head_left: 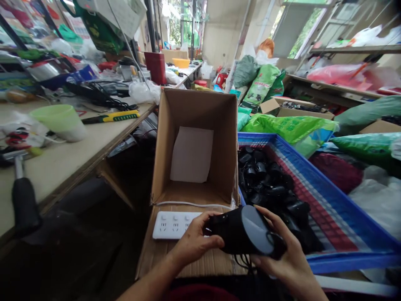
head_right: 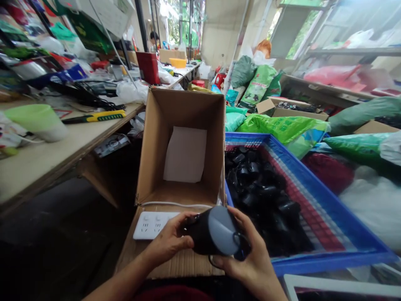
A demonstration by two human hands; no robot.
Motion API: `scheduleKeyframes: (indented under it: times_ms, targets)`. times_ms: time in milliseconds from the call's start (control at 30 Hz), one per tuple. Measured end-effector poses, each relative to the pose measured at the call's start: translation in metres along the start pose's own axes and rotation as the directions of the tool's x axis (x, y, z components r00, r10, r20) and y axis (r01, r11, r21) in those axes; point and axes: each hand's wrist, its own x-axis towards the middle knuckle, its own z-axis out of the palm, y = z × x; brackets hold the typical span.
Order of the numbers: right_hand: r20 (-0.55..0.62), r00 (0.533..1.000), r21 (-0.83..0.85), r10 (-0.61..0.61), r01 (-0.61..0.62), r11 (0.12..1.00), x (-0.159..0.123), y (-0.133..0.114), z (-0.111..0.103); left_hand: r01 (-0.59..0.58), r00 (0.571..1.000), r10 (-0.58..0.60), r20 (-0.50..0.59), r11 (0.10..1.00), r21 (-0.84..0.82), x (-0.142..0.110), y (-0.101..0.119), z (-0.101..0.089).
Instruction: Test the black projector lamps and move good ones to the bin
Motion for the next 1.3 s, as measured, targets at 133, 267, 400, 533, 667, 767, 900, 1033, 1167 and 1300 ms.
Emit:
scheduleKeyframes:
  times_ms: [133,267,400,533,667,767,900,1033,1167,1300]
  targets:
    - [-0.097,0.983,0.194,0.157,-0.136,0.971,-0.002,0.020,0.012,0.058,0.995,-0.053,0.079,0.996,-0.061,-0.006,-0.002,0.000]
    - [-0.046,0.982,0.294,0.181,-0.160,0.943,-0.002,0.028,0.017,0.088,0.989,-0.082,0.124,0.995,-0.045,-0.009,0.002,0.000]
    - [-0.198,0.976,0.089,0.096,-0.079,0.993,-0.004,0.023,0.026,0.164,0.986,-0.163,0.018,0.984,-0.069,-0.011,0.000,0.003]
    - [-0.297,0.912,-0.217,-0.283,0.225,0.950,-0.011,0.020,0.046,0.185,0.978,-0.179,-0.109,0.982,0.043,-0.012,-0.001,0.010]
    - [-0.220,0.884,-0.331,-0.413,0.331,0.884,-0.010,0.030,0.049,0.213,0.966,-0.199,-0.163,0.974,0.074,-0.011,0.003,0.014]
    - [-0.124,0.978,-0.035,-0.166,0.163,0.986,-0.004,0.052,0.023,0.242,0.956,-0.237,-0.171,0.970,0.004,-0.009,0.009,0.009]
    - [0.144,0.981,0.193,0.129,-0.156,0.969,-0.013,0.088,-0.027,0.204,0.948,-0.219,-0.233,0.975,-0.085,-0.006,0.019,-0.004]
    - [0.248,0.922,-0.122,0.299,-0.276,0.953,-0.045,0.107,-0.024,0.228,0.937,-0.259,-0.236,0.962,-0.151,-0.005,0.027,-0.009]
    - [0.162,0.970,-0.168,0.179,-0.152,0.974,-0.065,0.106,0.028,0.235,0.939,-0.269,-0.213,0.957,-0.172,-0.004,0.028,-0.003]
    - [0.173,0.979,-0.178,0.112,-0.081,0.981,-0.066,0.092,0.050,0.233,0.944,-0.269,-0.191,0.954,-0.190,-0.006,0.035,-0.002]
